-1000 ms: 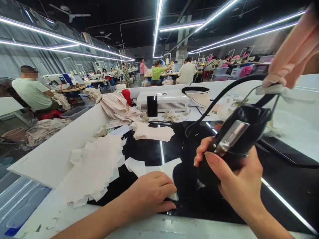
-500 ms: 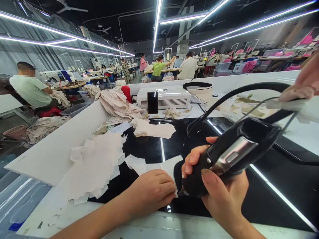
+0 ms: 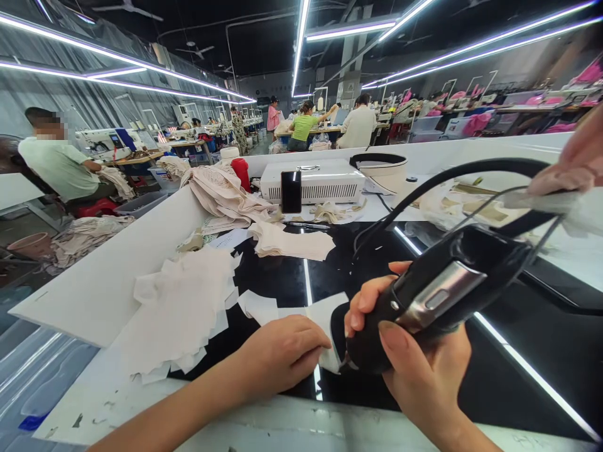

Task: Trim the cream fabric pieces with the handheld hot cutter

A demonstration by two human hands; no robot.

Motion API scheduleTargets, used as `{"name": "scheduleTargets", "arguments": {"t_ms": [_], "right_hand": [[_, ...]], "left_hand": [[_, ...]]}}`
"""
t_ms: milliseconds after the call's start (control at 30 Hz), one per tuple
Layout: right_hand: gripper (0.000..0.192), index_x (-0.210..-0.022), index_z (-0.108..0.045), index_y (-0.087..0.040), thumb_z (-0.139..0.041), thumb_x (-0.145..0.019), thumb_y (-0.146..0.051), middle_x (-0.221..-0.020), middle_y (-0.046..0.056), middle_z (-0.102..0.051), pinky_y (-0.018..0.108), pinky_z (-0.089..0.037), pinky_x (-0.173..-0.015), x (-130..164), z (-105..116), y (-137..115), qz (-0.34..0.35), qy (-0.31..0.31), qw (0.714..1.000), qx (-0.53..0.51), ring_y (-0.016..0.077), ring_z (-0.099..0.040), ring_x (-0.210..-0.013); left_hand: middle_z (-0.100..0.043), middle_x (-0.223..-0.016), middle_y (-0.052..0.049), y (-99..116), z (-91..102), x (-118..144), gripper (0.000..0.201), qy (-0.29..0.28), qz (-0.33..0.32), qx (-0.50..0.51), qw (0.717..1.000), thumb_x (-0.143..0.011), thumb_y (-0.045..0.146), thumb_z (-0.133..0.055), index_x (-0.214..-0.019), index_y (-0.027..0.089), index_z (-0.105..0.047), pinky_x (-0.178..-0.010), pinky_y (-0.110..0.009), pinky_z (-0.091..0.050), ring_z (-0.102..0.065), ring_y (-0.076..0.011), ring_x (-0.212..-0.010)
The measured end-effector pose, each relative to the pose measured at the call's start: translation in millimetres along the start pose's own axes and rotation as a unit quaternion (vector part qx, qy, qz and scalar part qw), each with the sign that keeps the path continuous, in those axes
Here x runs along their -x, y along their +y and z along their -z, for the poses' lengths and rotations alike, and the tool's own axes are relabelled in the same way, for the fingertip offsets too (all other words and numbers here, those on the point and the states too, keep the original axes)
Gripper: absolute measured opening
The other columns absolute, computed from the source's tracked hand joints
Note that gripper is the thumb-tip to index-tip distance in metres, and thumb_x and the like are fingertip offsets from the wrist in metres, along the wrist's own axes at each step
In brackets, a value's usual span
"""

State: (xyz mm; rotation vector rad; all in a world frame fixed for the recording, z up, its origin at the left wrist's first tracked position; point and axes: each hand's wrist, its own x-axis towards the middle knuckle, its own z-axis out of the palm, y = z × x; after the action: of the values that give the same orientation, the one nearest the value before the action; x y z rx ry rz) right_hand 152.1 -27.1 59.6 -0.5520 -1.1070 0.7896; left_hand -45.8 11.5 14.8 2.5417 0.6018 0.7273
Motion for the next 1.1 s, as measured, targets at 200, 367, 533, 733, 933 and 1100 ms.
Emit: {"name": "scheduleTargets", "arguments": {"t_ms": [200,367,533,733,933,1100], "right_hand": [[0.046,-0.131,-0.064,-0.031,-0.091,-0.096,-0.044,-0.090,-0.001,-0.073,0.030,-0.062,-0.053,0.4,-4.0,-2.6,0.007,0.018,1.000,0.007,0.0160,-0.069,-0.061],[0.046,-0.129,-0.065,-0.031,-0.092,-0.094,-0.044,-0.088,-0.001,-0.073,0.031,-0.062,-0.055,0.0,-4.0,-2.8,0.009,0.024,1.000,0.013,0.0171,-0.069,-0.062],[0.044,-0.130,-0.064,-0.032,-0.090,-0.096,-0.045,-0.087,-0.002,-0.073,0.031,-0.060,-0.051,-0.9,-4.4,-3.5,0.007,0.014,1.000,0.014,0.0156,-0.064,-0.055],[0.044,-0.129,-0.065,-0.032,-0.091,-0.096,-0.044,-0.088,-0.003,-0.074,0.029,-0.060,-0.052,-1.3,-4.6,-2.8,0.005,0.016,1.000,0.013,0.0148,-0.066,-0.058],[0.044,-0.130,-0.065,-0.032,-0.090,-0.096,-0.043,-0.089,-0.003,-0.073,0.028,-0.060,-0.052,-0.6,-5.5,-3.8,-0.003,0.014,1.000,-0.005,0.0135,-0.066,-0.056],[0.045,-0.130,-0.063,-0.031,-0.091,-0.096,-0.041,-0.089,-0.002,-0.072,0.030,-0.061,-0.050,0.1,-3.0,-3.8,-0.005,0.021,1.000,0.003,0.0159,-0.067,-0.058]], "left_hand": [[-0.081,-0.114,-0.005,-4.2,9.2,-2.8,0.018,0.004,0.060,-0.024,0.998,-0.110,0.011,-0.059,-0.117,0.020,-0.073,-0.098,-0.033,-0.060,-0.076,-0.0227,-0.108],[-0.077,-0.105,-0.003,2.5,6.4,-11.1,0.005,0.002,0.093,-0.022,0.995,-0.106,0.016,-0.074,-0.106,0.020,-0.072,-0.091,-0.032,-0.059,-0.073,-0.0216,-0.099],[-0.076,-0.109,-0.005,0.8,-4.3,-15.6,0.008,-0.042,0.045,-0.015,0.998,-0.104,0.015,-0.076,-0.105,0.020,-0.070,-0.097,-0.033,-0.058,-0.072,-0.0225,-0.105],[-0.077,-0.111,-0.007,-6.4,-6.8,-14.3,0.015,-0.063,-0.031,-0.009,0.997,-0.112,0.010,-0.061,-0.105,0.018,-0.071,-0.101,-0.034,-0.057,-0.072,-0.0209,-0.105],[-0.081,-0.119,-0.009,-7.8,-1.7,-6.6,0.029,-0.091,-0.074,-0.019,0.993,-0.113,0.004,-0.050,-0.118,0.017,-0.075,-0.101,-0.033,-0.059,-0.075,-0.0211,-0.112],[-0.082,-0.122,-0.009,-5.9,6.1,-2.0,0.032,-0.090,-0.099,-0.037,0.990,-0.118,0.008,-0.048,-0.132,0.018,-0.075,-0.108,-0.035,-0.059,-0.074,-0.0210,-0.120]]}}
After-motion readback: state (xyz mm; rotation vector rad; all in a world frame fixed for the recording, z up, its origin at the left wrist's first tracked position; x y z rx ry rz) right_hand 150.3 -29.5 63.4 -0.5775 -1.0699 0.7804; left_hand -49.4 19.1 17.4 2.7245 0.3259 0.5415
